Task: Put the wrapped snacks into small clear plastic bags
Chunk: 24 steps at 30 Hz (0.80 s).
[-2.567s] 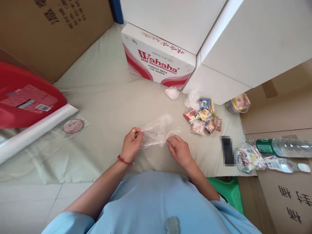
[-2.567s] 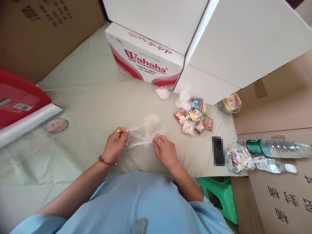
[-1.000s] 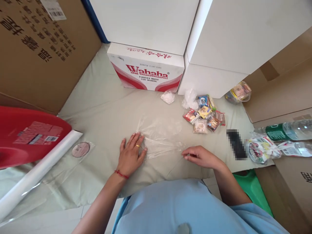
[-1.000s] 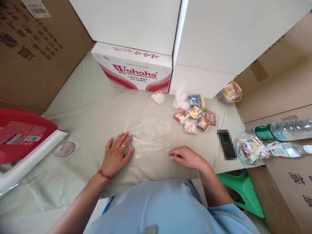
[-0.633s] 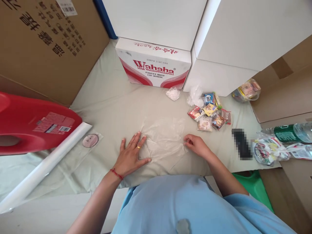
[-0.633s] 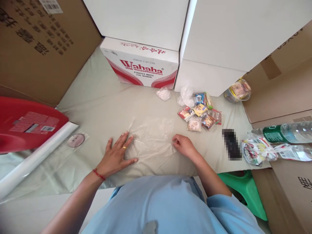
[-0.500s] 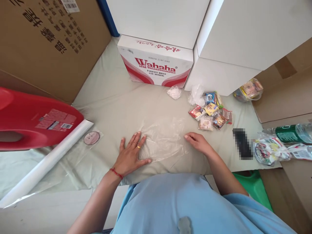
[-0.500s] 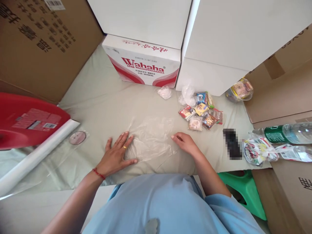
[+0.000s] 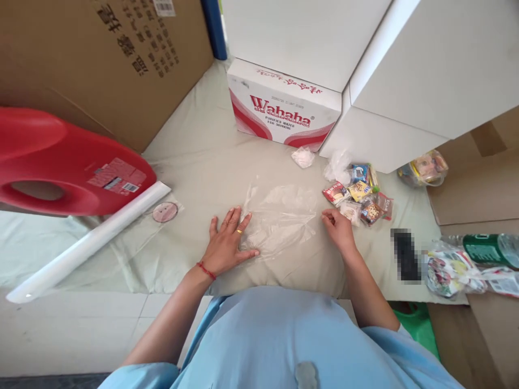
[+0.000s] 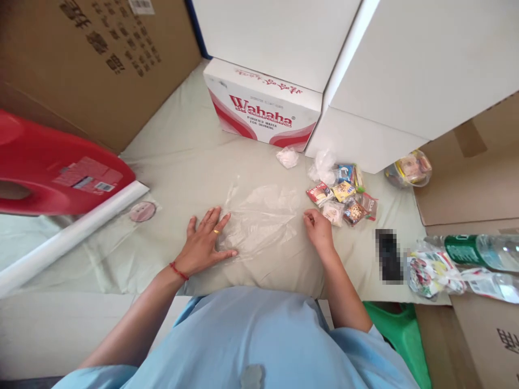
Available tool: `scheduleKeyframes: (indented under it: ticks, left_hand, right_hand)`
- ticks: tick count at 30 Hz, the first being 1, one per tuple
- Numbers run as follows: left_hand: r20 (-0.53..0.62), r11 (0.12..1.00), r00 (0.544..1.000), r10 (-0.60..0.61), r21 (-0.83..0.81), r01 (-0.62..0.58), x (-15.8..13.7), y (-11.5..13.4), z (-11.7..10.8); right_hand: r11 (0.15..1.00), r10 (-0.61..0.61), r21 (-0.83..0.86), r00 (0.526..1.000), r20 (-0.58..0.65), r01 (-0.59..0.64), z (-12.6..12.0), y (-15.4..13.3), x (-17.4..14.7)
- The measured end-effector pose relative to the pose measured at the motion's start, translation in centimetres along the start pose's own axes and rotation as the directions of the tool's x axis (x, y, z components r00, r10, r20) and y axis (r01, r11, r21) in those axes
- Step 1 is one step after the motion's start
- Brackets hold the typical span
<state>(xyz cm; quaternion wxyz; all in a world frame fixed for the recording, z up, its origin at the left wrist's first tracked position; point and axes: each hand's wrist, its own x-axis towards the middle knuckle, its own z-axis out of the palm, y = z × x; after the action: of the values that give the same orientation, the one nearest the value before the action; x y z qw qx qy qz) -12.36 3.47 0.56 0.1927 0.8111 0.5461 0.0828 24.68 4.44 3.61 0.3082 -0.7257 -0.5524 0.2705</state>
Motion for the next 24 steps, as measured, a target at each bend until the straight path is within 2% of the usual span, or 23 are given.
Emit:
scheduleKeyframes:
  ticks: [2,4,6,8,9,10,12,14,16,19,22,24]
  left_hand:
    - [-0.106,0.995,0.994,-0.015,-0.095,0.005,0.0,-0.1,0.1]
    - [-0.231,0.978,0.966,-0.114,-0.196,0.068,0.4,-0.1,0.0]
    - [-0.342,0.944,0.893,-0.293,-0.251,0.213,1.3,0.1,-0.2]
    - [-0.403,0.907,0.815,-0.417,-0.234,0.349,2.5,0.6,-0.2]
    - [-0.411,0.902,0.803,-0.432,-0.206,0.379,3.3,1.0,-0.2]
    - [-0.405,0.909,0.814,-0.417,-0.177,0.378,4.0,1.4,-0.1]
    - [-0.377,0.937,0.858,-0.35,-0.148,0.318,5.4,2.2,0.2]
    - [-0.362,0.948,0.878,-0.312,-0.177,0.263,6.5,2.9,0.5]
    - [-0.369,0.936,0.871,-0.325,-0.257,0.24,7.4,3.2,0.7]
    - [-0.36,0.869,0.837,-0.411,-0.432,0.241,8.4,3.1,0.7]
    - [-0.261,0.756,0.818,-0.512,-0.59,0.285,9.4,2.9,0.2]
    - [-0.199,0.679,0.797,-0.57,-0.661,0.32,10.0,2.6,-0.2]
  right_hand:
    - [0.995,-0.065,-0.082,0.996,-0.062,0.06,-0.2,-0.2,-1.4]
    - [0.979,-0.171,-0.125,0.98,-0.097,0.159,0.3,-1.1,-2.9]
    - [0.954,-0.256,-0.176,0.965,-0.054,0.243,1.4,-2.2,-4.2]
    - [0.925,-0.283,-0.265,0.959,0.001,0.273,2.7,-2.8,-4.6]
    - [0.91,-0.276,-0.317,0.961,0.012,0.265,3.3,-2.9,-4.6]
    - [0.899,-0.262,-0.362,0.965,0.01,0.248,3.8,-2.7,-4.5]
    - [0.891,-0.233,-0.399,0.972,0.011,0.218,4.4,-2.0,-4.1]
    - [0.907,-0.215,-0.361,0.976,0.045,0.216,4.3,-1.2,-3.8]
    - [0.942,-0.184,-0.273,0.98,0.071,0.196,3.6,-0.6,-3.9]
    - [0.99,-0.057,-0.123,0.997,0.048,0.062,2.3,0.2,-4.8]
    - [0.996,0.089,0.019,0.996,0.028,-0.09,1.4,1.0,-6.1]
    - [0.986,0.14,0.086,0.99,0.024,-0.142,1.1,1.4,-6.9]
